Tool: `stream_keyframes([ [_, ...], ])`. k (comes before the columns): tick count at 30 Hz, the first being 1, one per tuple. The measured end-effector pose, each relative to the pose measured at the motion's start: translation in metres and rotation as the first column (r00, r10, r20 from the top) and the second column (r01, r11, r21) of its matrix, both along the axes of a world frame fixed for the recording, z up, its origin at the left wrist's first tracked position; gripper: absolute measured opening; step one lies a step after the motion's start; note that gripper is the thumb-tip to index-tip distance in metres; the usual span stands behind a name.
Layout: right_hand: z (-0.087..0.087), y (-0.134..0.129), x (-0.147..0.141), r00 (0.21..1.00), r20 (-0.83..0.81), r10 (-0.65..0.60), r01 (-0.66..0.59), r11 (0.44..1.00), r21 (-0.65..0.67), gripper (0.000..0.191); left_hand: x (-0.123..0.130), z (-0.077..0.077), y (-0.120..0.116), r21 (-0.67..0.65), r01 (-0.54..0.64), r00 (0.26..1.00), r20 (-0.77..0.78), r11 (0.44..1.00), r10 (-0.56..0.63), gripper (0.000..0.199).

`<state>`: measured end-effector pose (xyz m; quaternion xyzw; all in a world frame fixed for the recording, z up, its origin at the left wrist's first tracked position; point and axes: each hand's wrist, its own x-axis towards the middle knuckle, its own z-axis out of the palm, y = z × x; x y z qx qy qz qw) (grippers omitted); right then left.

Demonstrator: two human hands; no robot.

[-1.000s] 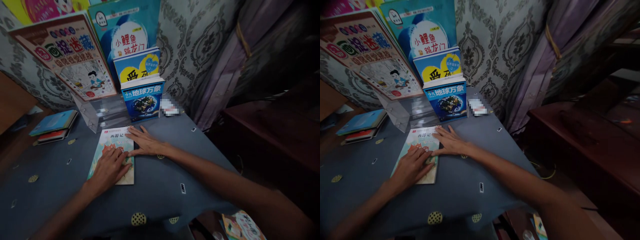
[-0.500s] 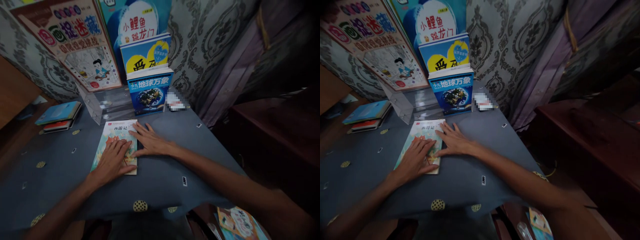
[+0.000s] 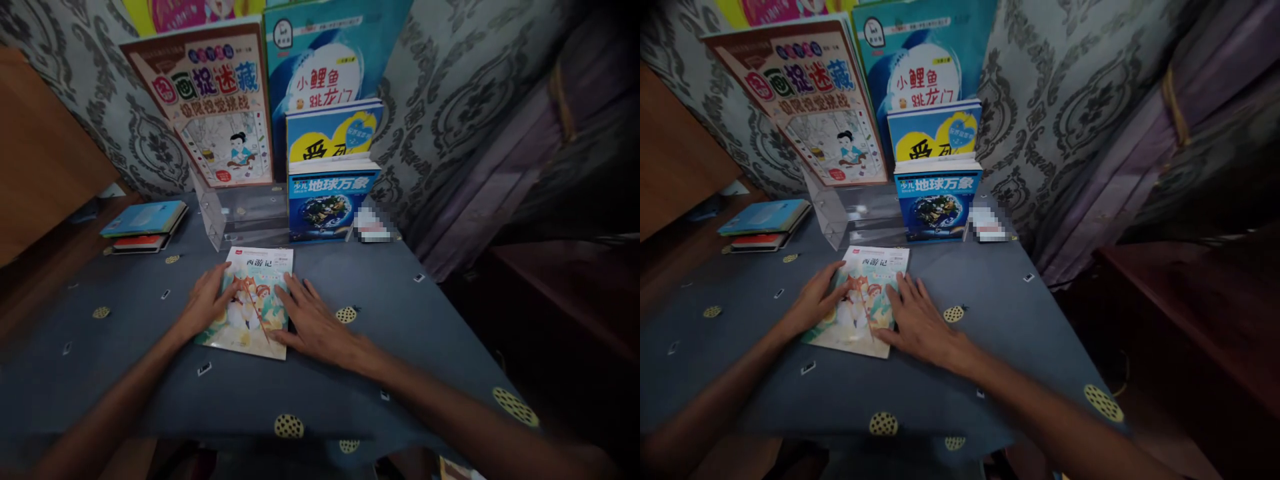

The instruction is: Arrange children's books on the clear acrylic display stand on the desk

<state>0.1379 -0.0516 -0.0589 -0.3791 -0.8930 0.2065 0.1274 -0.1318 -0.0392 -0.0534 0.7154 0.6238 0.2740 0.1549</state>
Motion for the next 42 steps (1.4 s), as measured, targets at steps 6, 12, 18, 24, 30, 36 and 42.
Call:
stream_keyframes([
  [6, -0.012, 0.000, -0.001, 0.999, -0.029, -0.019, 0.019, 1.000, -0.007, 0.085, 0.002, 0.009, 0.008, -0.281, -0.109, 0.552, 0.780, 0.953, 0.293, 0.045],
  [12, -0.019, -0.001, -0.003, 0.996, -0.076, -0.042, 0.041, 0.999, -0.013, 0.072, 0.009, 0.009, 0.004, -0.492, 0.091, 0.202, 0.860, 0.866, 0.468, 0.017],
  [18, -0.024, -0.002, -0.009, 0.969, -0.197, -0.150, 0.152, 0.988, -0.007, 0.069, 0.023, 0.015, -0.006, -0.388, 0.127, 0.152, 0.917, 0.913, 0.369, 0.023],
  [24, -0.022, 0.007, -0.008, 0.880, -0.362, -0.308, 0.303, 0.950, -0.074, 0.077, 0.035, 0.024, -0.008, -0.332, 0.119, 0.106, 0.941, 0.936, 0.321, 0.022],
  [30, 0.001, 0.013, -0.006, 0.648, -0.612, -0.454, 0.365, 0.890, -0.273, 0.067, 0.058, 0.041, -0.004, -0.216, 0.122, 0.064, 0.976, 0.969, 0.210, 0.024],
  [36, 0.029, 0.015, -0.016, 0.372, -0.764, -0.527, 0.379, 0.838, -0.394, 0.062, 0.077, 0.051, 0.007, -0.213, -0.029, 0.092, 0.972, 0.977, 0.215, 0.040],
  [42, 0.041, 0.020, -0.021, 0.381, -0.890, -0.250, 0.315, 0.940, -0.129, 0.056, 0.072, 0.045, 0.019, 0.070, 0.045, 0.212, 0.974, 0.997, -0.078, 0.055],
])
